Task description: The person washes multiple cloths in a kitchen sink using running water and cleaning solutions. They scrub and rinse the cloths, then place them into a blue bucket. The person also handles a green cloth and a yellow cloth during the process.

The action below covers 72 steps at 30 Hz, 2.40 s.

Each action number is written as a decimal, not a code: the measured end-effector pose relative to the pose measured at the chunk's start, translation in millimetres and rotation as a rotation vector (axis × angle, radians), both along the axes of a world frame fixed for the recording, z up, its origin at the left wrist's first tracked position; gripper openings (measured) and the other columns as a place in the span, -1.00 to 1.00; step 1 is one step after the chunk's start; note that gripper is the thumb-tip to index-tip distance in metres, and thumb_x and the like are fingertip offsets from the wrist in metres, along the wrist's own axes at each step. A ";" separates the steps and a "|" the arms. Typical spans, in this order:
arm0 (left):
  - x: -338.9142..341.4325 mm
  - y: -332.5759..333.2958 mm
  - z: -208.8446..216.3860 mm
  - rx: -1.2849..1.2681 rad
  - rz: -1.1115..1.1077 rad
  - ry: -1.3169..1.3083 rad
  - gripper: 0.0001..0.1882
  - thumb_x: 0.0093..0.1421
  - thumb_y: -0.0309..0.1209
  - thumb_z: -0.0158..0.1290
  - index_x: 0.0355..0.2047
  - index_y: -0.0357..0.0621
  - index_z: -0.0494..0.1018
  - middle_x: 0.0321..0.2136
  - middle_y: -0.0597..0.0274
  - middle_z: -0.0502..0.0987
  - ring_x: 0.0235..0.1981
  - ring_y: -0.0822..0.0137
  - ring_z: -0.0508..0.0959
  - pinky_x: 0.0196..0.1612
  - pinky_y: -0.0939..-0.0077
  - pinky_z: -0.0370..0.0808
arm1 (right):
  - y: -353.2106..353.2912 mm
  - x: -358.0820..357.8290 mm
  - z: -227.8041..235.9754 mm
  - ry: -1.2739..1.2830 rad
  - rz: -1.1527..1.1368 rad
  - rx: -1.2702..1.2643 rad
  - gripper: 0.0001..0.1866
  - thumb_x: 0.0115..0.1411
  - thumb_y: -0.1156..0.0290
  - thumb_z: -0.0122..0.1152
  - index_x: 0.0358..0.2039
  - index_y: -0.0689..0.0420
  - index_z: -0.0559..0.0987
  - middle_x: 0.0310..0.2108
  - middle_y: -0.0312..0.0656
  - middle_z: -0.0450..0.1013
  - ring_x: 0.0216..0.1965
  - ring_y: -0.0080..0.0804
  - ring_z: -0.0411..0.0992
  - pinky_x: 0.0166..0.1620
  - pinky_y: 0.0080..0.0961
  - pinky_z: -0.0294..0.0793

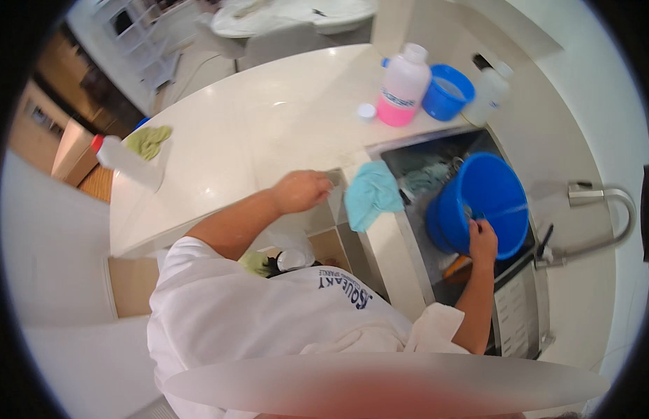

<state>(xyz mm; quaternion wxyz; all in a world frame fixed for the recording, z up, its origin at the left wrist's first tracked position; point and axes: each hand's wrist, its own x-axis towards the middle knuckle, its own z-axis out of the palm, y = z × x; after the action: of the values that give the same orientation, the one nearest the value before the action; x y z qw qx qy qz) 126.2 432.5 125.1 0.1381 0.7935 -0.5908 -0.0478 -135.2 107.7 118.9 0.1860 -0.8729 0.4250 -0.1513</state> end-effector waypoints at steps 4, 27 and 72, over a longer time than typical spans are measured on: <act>-15.8 22.3 -8.1 0.007 0.034 0.017 -0.87 -0.01 -0.35 -0.06 -0.44 -0.08 0.38 -0.50 0.18 0.41 -0.41 0.16 0.44 -0.39 0.29 0.41 | -8.1 -1.7 -7.5 0.044 -0.012 -0.017 -0.68 0.03 0.18 0.01 -0.43 0.22 0.47 -0.39 -0.02 0.40 -0.32 -0.10 0.34 -0.24 -0.34 0.29; 23.3 273.7 9.8 -0.320 0.164 0.108 -0.89 0.02 -0.36 -0.09 -0.51 -0.09 0.39 -0.53 0.23 0.43 -0.41 0.21 0.45 -0.39 0.36 0.41 | 290.5 14.9 4.6 -0.194 0.303 0.179 -0.87 -0.03 0.46 0.06 -0.48 0.26 0.44 -0.49 -0.15 0.38 -0.46 -0.39 0.35 -0.33 -0.52 0.34; -236.9 1099.6 -290.5 0.769 1.233 0.632 -0.84 -0.07 -0.43 -0.06 -0.45 -0.06 0.48 -0.37 0.13 0.49 -0.30 0.17 0.48 -0.25 0.30 0.42 | 795.2 234.7 -0.8 -0.333 0.933 0.051 -0.79 -0.05 0.38 0.08 -0.44 0.25 0.46 -0.39 -0.02 0.36 -0.32 -0.13 0.33 -0.23 -0.37 0.30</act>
<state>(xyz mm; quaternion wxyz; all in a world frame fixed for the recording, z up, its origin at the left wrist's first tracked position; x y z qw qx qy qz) -110.7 1532.1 -165.4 0.0171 0.9187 0.0805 -0.3864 99.5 902.9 118.1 0.3205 -0.9293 -0.0429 -0.1786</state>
